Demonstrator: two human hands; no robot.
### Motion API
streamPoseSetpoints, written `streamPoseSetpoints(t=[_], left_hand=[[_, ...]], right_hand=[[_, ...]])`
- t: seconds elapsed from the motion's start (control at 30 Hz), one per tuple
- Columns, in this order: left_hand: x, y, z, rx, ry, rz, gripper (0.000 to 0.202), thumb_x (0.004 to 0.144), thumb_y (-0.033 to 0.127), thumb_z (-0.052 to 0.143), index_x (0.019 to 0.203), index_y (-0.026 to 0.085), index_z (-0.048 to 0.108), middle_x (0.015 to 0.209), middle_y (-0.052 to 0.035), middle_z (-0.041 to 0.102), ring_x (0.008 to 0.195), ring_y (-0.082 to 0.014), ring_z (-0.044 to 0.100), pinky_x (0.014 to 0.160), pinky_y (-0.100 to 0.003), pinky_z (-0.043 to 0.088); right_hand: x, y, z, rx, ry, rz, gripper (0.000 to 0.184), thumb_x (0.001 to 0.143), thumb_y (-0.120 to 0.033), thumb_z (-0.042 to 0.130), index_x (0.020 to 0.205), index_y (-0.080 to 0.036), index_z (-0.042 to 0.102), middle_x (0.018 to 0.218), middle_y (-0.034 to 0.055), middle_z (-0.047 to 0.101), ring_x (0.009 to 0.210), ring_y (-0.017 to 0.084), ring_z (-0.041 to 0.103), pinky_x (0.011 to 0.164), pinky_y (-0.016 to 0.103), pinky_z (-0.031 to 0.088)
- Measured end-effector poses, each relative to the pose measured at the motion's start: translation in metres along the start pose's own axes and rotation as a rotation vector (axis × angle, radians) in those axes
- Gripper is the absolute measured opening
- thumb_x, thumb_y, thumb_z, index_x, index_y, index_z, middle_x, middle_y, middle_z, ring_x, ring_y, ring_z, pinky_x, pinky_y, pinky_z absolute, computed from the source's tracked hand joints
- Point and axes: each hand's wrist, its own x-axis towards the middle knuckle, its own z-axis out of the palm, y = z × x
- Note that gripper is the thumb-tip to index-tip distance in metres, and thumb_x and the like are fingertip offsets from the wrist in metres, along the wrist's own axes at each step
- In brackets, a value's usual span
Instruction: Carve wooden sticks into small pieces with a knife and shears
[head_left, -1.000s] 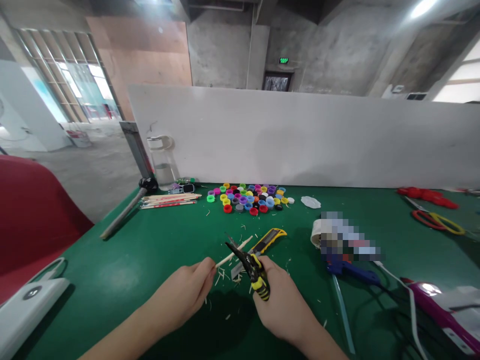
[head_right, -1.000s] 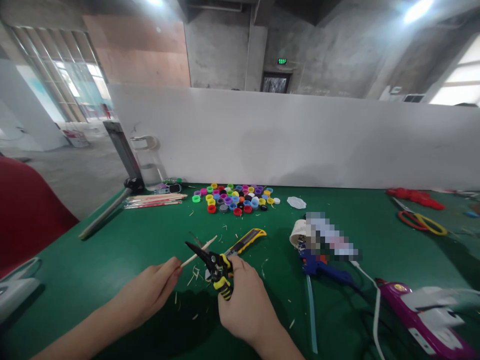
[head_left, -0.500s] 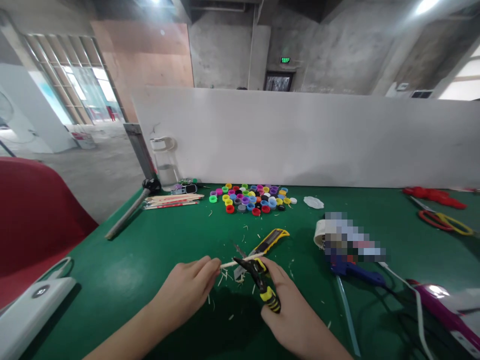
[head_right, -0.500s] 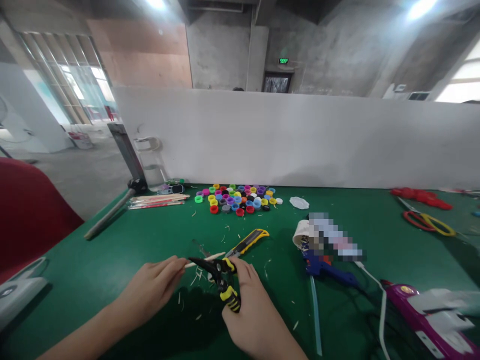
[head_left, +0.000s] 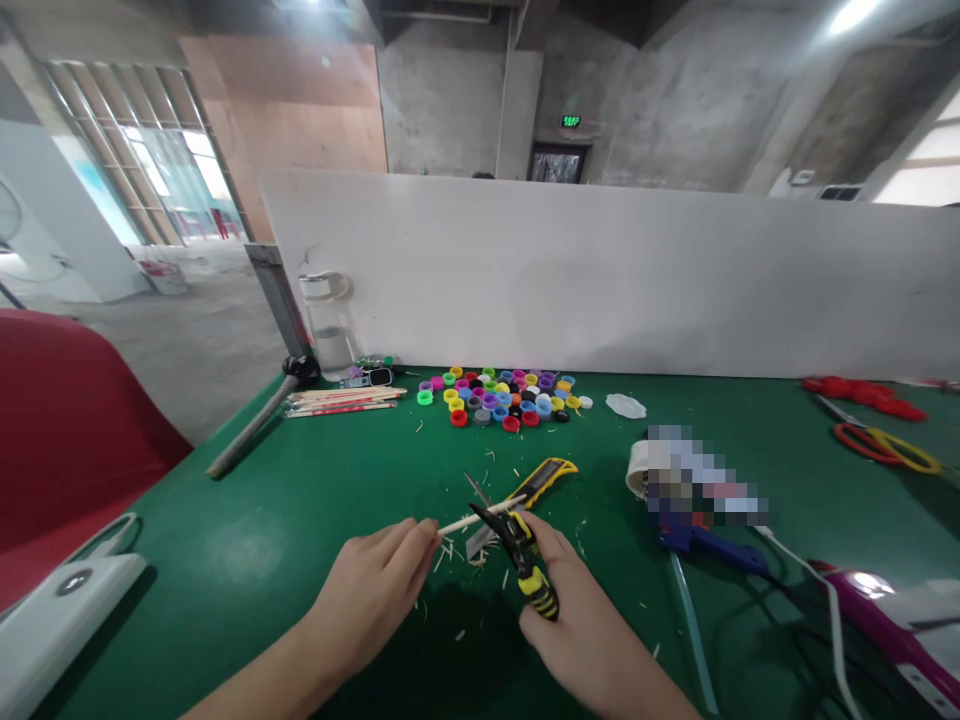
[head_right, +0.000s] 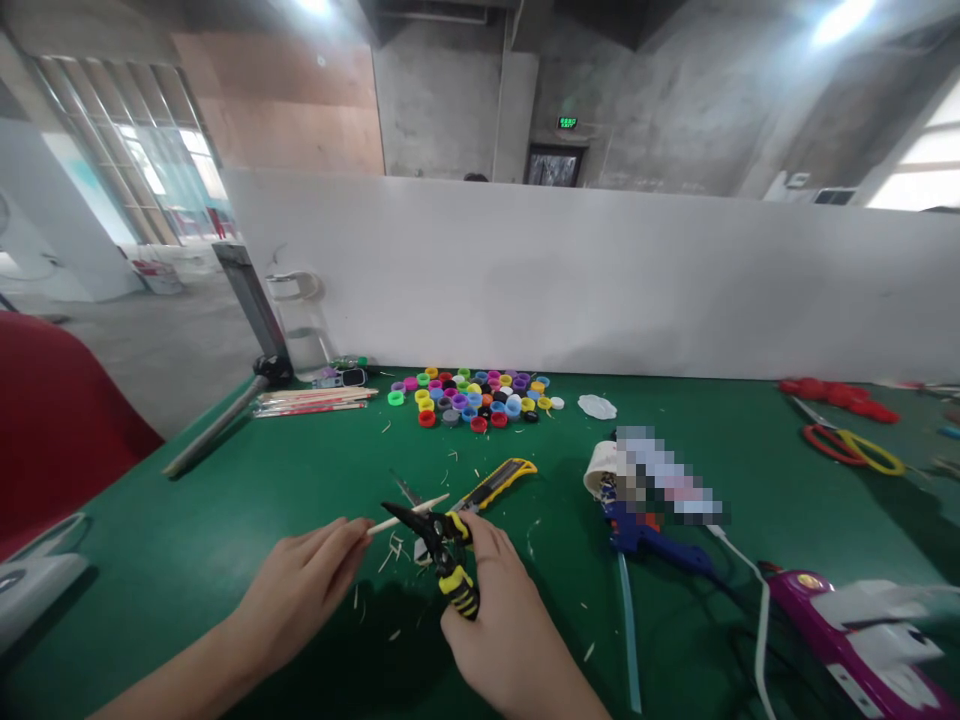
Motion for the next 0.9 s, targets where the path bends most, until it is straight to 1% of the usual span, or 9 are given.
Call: streamPoseSetpoints(t=[0.1, 0.2, 0.37, 0.5, 0.67, 0.9], left_hand=[[-0.001, 0.003, 0.002, -0.002, 0.016, 0.019, 0.016, 0.090, 0.021, 0.042, 0.097, 0.020, 0.056, 0.071, -0.0028, 0.063, 0.056, -0.0131, 0.054, 0.053, -0.025, 0.034], [-0.001, 0.007, 0.003, 0.014, 0.021, 0.053, 0.014, 0.091, 0.019, 0.040, 0.094, 0.018, 0.054, 0.067, -0.0021, 0.061, 0.051, -0.0113, 0.051, 0.049, -0.024, 0.032], [0.001, 0.012, 0.002, 0.011, 0.059, 0.108, 0.014, 0.092, 0.018, 0.037, 0.089, 0.018, 0.051, 0.062, 0.0007, 0.057, 0.046, -0.0093, 0.048, 0.046, -0.022, 0.031], [0.001, 0.012, 0.002, -0.014, 0.118, 0.146, 0.013, 0.093, 0.017, 0.036, 0.088, 0.018, 0.047, 0.061, 0.0030, 0.053, 0.044, -0.0087, 0.045, 0.044, -0.022, 0.030], [0.001, 0.009, 0.002, 0.029, 0.126, 0.185, 0.012, 0.093, 0.015, 0.036, 0.087, 0.018, 0.045, 0.062, 0.0031, 0.052, 0.046, -0.0092, 0.046, 0.046, -0.022, 0.032], [0.002, 0.007, 0.003, 0.084, 0.130, 0.202, 0.013, 0.093, 0.015, 0.034, 0.084, 0.019, 0.043, 0.060, 0.0037, 0.052, 0.045, -0.0098, 0.046, 0.044, -0.023, 0.031]], right_hand=[[0.000, 0.000, 0.001, -0.019, 0.033, -0.018, 0.071, 0.068, -0.012, 0.047, 0.137, -0.022, 0.033, 0.135, 0.0073, 0.043, 0.127, 0.021, 0.037, 0.108, 0.037, 0.027], [0.000, -0.002, 0.000, -0.037, 0.051, -0.041, 0.067, 0.067, -0.011, 0.048, 0.132, -0.022, 0.038, 0.129, 0.0074, 0.048, 0.120, 0.021, 0.044, 0.104, 0.036, 0.032], [0.002, -0.004, -0.003, -0.067, 0.048, -0.087, 0.061, 0.066, -0.011, 0.050, 0.126, -0.022, 0.043, 0.121, 0.0085, 0.053, 0.112, 0.024, 0.049, 0.098, 0.038, 0.037], [0.005, 0.001, 0.000, -0.066, 0.080, -0.132, 0.056, 0.066, -0.011, 0.051, 0.121, -0.020, 0.045, 0.116, 0.0089, 0.055, 0.108, 0.024, 0.051, 0.095, 0.038, 0.039], [0.007, 0.005, 0.003, -0.077, 0.087, -0.154, 0.054, 0.067, -0.012, 0.050, 0.121, -0.021, 0.044, 0.114, 0.0085, 0.055, 0.107, 0.024, 0.051, 0.094, 0.039, 0.039], [0.007, 0.006, 0.004, -0.101, 0.090, -0.150, 0.055, 0.067, -0.013, 0.051, 0.121, -0.019, 0.044, 0.115, 0.0097, 0.054, 0.108, 0.025, 0.050, 0.096, 0.040, 0.038]])
